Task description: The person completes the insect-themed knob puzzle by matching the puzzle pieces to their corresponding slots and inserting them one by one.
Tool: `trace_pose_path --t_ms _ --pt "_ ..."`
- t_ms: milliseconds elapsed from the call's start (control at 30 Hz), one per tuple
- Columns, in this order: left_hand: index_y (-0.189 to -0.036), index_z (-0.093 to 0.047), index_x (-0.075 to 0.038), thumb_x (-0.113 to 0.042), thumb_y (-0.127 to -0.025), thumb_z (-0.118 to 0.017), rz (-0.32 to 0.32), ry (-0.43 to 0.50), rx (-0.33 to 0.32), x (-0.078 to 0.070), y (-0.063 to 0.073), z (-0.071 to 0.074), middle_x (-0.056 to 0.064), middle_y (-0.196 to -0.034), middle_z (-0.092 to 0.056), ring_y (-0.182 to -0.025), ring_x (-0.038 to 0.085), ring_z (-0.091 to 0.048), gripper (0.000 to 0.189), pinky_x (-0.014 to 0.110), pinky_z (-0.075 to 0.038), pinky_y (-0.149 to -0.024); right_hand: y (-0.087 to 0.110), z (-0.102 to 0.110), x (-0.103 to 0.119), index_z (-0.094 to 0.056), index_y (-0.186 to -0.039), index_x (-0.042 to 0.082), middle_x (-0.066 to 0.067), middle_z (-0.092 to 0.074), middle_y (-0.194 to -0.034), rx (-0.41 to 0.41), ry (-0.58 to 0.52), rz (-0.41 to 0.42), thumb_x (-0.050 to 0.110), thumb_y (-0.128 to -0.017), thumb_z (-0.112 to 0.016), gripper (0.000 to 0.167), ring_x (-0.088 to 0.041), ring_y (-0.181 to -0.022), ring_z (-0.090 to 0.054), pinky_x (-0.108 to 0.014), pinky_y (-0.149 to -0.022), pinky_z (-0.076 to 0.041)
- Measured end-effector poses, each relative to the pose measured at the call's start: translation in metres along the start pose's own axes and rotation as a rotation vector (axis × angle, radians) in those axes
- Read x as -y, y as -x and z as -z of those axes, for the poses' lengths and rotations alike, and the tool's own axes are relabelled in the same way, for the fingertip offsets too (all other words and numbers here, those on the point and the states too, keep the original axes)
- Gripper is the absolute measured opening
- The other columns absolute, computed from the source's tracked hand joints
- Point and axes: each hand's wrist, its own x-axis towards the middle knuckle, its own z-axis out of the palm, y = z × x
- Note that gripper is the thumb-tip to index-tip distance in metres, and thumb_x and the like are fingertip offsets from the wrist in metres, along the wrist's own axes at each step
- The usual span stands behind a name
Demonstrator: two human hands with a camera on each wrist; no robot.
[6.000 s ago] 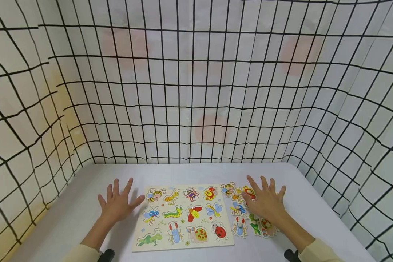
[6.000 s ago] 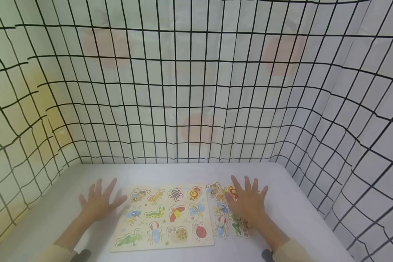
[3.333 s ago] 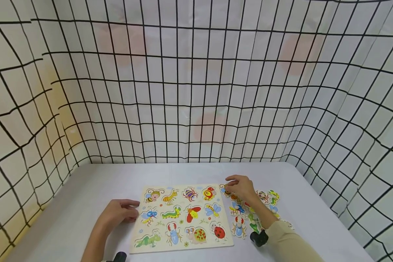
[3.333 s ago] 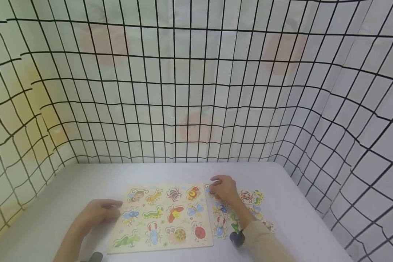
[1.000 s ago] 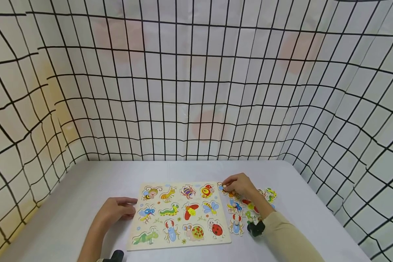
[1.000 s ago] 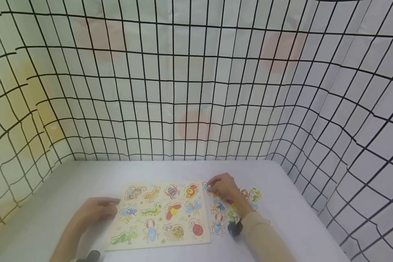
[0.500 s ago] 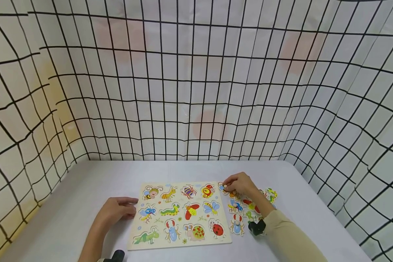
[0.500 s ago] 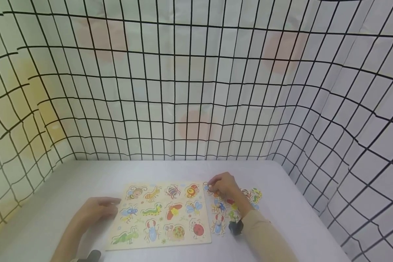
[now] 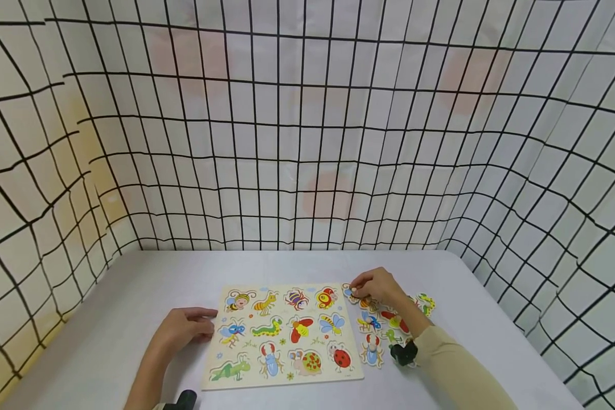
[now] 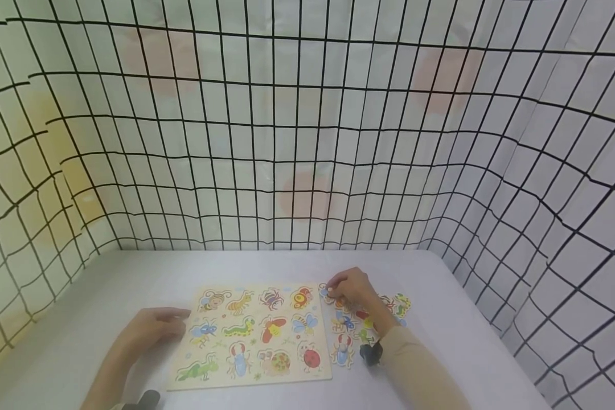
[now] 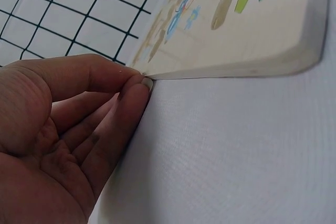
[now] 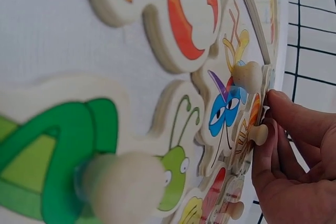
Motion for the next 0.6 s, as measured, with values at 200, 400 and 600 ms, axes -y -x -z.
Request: trace_pose_path --t_ms 200,400,600 --pt "-0.122 -0.072 -0.004 -0.011 -0.084 -0.076 0.008 0.003 0.003 0.0047 -0.0023 0.0013 0.007 -0.093 -0.073 -0.071 0.018 -0.064 0.039 0.028 -0.052 -0.066 -0.0007 0.0003 0.0014 -0.080 -0.100 0.013 -0.004 -0.074 -0.099 0.008 -0.007 0.011 0.016 -0.087 -0.079 0.014 -0.018 -0.077 -0.064 -0.029 -0.069 -0.053" --pt "-0.122 -0.072 -0.003 -0.010 -0.085 -0.076 -0.004 -0.008 0.010 0.0026 0.0003 0.0020 0.009 -0.090 -0.072 -0.072 0.019 -0.064 0.038 0.028 -0.053 -0.067 0.0004 0.0014 0.0029 -0.079 -0.100 0.011 -0.004 -0.074 -0.094 0.003 -0.036 0.011 0.014 -0.087 -0.079 0.013 -0.018 -0.074 -0.065 -0.030 -0.068 -0.054" --pt "-0.122 -0.071 -0.003 -0.009 -0.084 -0.078 -0.018 -0.028 -0.001 -0.0020 0.0030 -0.0002 0.009 -0.089 -0.072 -0.072 0.019 -0.063 0.039 0.028 -0.053 -0.066 0.0034 0.0031 0.0072 -0.079 -0.101 0.011 -0.003 -0.075 -0.097 -0.004 -0.007 0.011 0.016 -0.087 -0.079 0.015 -0.018 -0.078 -0.063 -0.029 -0.070 -0.051"
